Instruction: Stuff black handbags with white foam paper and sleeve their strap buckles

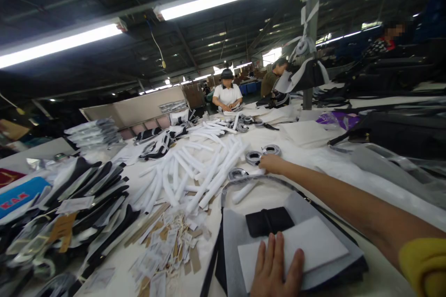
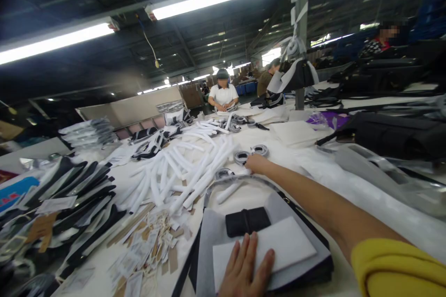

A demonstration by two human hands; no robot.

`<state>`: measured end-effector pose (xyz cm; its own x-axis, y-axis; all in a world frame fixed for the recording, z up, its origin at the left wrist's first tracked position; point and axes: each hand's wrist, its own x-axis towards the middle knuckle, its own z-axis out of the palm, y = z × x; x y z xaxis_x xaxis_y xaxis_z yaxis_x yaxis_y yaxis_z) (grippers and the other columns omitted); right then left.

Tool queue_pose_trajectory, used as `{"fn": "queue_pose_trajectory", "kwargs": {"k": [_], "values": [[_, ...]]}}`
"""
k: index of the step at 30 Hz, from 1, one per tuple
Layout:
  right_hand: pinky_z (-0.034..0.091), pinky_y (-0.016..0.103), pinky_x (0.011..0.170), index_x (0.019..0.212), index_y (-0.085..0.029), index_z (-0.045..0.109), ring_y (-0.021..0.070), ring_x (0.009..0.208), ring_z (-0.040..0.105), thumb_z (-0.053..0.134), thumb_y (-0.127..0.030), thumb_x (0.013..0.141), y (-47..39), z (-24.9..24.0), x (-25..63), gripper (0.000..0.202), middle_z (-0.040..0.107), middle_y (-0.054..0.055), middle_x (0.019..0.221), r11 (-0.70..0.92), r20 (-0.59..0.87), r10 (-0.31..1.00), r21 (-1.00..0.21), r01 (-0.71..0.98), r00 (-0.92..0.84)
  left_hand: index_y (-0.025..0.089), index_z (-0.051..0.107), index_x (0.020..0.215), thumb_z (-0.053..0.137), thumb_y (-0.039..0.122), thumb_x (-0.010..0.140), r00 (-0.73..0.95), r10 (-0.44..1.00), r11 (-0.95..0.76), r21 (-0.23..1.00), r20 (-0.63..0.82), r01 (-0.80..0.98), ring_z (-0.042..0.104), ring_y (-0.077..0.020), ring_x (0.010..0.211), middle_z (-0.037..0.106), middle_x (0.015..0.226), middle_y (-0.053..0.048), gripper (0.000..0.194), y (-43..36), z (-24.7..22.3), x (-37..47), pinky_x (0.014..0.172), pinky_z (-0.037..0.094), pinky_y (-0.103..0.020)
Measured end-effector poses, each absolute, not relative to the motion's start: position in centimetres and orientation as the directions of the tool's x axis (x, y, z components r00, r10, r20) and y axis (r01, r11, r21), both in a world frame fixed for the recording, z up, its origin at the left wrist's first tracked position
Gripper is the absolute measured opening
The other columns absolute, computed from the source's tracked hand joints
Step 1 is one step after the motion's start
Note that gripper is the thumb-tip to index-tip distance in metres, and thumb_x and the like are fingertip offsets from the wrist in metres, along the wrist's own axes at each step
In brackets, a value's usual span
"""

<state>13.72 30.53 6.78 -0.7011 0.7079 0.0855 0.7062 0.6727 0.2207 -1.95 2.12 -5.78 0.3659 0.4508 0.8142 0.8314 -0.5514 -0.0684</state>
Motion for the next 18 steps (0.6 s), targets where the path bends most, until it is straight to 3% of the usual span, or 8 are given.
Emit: {"fn": "queue_pose_trajectory", "kwargs": {"k": [2, 5, 9, 13, 16, 18], "values": [[0.054, 0.044, 0.091, 0.109, -0.014, 0.066, 0.0204, 0.099, 0.066, 0.064, -0.033, 0.096, 30.8, 7.8, 14.2, 0.024, 0.068, 0.006, 0.109, 0.608, 0.109, 0.745, 0.294, 0.738, -0.658, 0.034, 0.054, 0.139, 0.059, 0.03, 0.095, 0.305, 0.408, -0.537, -0.044, 0.861, 0.842, 0.058, -0.0272, 0.127, 0.063, 0.135, -0.009, 0.044, 2.5, -6.5, -1.6, 0.097, 0.058, -0.041], [0.042, 0.051, 0.103, 0.097, -0.011, 0.068, 0.0244, 0.104, 0.064, 0.058, -0.014, 0.095, 30.1, 10.5, 16.3, 0.011, 0.071, 0.01, 0.101, 0.476, 0.229, 0.786, 0.368, 0.799, -0.574, 0.033, 0.051, 0.142, 0.059, 0.028, 0.096, 0.351, 0.452, -0.539, -0.063, 0.82, 0.84, 0.055, -0.0276, 0.131, 0.061, 0.138, -0.01, 0.048, 2.2, -6.2, -1.7, 0.099, 0.056, -0.042], [0.032, 0.058, 0.108, 0.111, -0.007, 0.066, 0.0292, 0.104, 0.064, 0.038, 0.0, 0.092, 27.0, 14.7, 20.9, 0.034, 0.071, 0.019, 0.101, 0.315, 0.413, 0.791, 0.357, 0.879, -0.451, 0.029, 0.041, 0.15, 0.056, 0.023, 0.096, 0.501, 0.603, -0.588, -0.078, 0.621, 0.805, 0.044, -0.0306, 0.139, 0.049, 0.148, -0.016, 0.055, 1.1, -4.1, -2.7, 0.104, 0.053, -0.045], [0.035, 0.052, 0.11, 0.129, -0.012, 0.059, 0.0283, 0.108, 0.064, 0.035, -0.018, 0.1, 20.7, 16.8, 25.6, 0.038, 0.07, 0.017, 0.116, 0.338, 0.505, 0.755, 0.248, 0.908, -0.418, 0.028, 0.033, 0.153, 0.061, 0.02, 0.093, 0.572, 0.739, -0.635, 0.085, 0.356, 0.768, 0.034, -0.0345, 0.143, 0.034, 0.157, -0.019, 0.068, 0.5, -1.1, -3.4, 0.111, 0.045, -0.05], [0.051, 0.038, 0.101, 0.131, -0.025, 0.06, 0.0243, 0.113, 0.065, 0.037, -0.039, 0.102, 13.7, 16.2, 28.0, 0.039, 0.068, 0.006, 0.127, 0.479, 0.504, 0.726, 0.115, 0.87, -0.467, 0.027, 0.034, 0.153, 0.066, 0.014, 0.087, 0.594, 0.797, -0.601, 0.23, 0.108, 0.765, 0.031, -0.036, 0.145, 0.029, 0.159, -0.02, 0.075, 0.8, 1.8, -3.7, 0.115, 0.038, -0.052], [0.052, 0.037, 0.101, 0.13, -0.03, 0.062, 0.0252, 0.118, 0.063, 0.044, -0.043, 0.101, 8.7, 14.8, 28.8, 0.036, 0.065, 0.004, 0.131, 0.649, 0.474, 0.687, -0.059, 0.759, -0.55, 0.027, 0.036, 0.152, 0.068, 0.016, 0.087, 0.6, 0.8, -0.575, 0.296, 0.007, 0.763, 0.034, -0.0362, 0.143, 0.031, 0.159, -0.019, 0.073, 1.2, 3.9, -3.8, 0.116, 0.037, -0.051]]}}
